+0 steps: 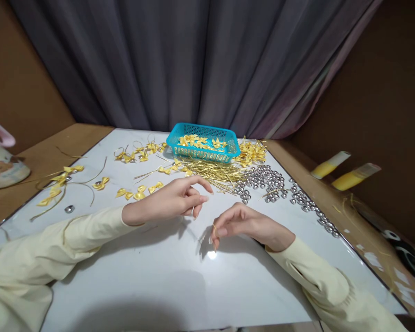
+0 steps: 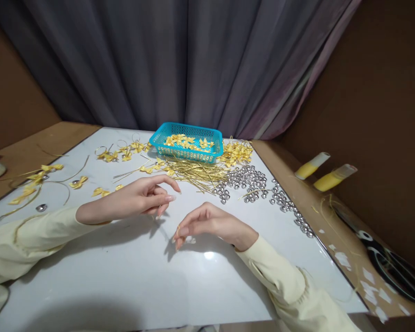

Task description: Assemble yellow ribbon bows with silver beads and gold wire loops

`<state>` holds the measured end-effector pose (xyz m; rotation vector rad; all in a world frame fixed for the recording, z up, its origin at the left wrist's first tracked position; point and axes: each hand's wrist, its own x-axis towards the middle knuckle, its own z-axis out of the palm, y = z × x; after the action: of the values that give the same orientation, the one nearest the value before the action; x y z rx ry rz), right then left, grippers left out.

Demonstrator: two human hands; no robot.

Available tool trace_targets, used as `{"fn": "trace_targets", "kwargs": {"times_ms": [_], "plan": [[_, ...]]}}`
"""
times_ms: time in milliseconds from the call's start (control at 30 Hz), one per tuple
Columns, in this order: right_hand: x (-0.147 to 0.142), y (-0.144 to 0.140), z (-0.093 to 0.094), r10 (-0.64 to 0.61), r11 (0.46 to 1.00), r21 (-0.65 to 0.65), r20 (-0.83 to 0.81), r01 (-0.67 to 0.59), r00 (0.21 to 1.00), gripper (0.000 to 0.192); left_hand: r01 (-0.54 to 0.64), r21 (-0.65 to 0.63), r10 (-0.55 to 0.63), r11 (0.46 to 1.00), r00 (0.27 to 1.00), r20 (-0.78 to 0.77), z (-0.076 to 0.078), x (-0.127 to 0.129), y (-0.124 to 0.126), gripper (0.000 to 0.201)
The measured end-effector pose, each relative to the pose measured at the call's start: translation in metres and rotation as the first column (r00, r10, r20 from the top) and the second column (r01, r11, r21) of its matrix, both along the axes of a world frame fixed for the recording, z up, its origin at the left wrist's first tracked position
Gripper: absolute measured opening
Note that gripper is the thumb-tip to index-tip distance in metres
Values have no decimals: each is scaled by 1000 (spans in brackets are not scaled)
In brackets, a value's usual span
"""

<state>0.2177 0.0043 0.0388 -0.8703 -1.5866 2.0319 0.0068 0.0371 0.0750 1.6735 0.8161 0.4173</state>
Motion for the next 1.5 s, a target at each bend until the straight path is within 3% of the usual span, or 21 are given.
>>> {"fn": "trace_targets", "kwargs": {"times_ms": [300,867,1067,1300,1400,1500], "plan": [[7,5,-4,36,998,51,-9,-35,999,14,-63,3,63,998,998,-7,8,-2,2,11],[8,6,-7,10,1000,-20,-51,-11,999,21,-62,-19,60,998,994,-92,10,0,2,10],[6,7,-6,1,1000,-19,-49,-2,999,20,87,66,-73,994,978,-193,2,-3,8,22],[4,7,-6,13,999,-41,-52,-15,999,20,316,256,-252,914,934,-251,-6,-5,-3,54],[3,7,-6,15,999,-52,-43,-17,999,20,386,279,-326,879,915,-239,-12,-3,-7,42],[3,8,-6,16,999,-49,-36,-18,999,21,383,329,-302,863,914,-272,-14,-3,-10,30]]}}
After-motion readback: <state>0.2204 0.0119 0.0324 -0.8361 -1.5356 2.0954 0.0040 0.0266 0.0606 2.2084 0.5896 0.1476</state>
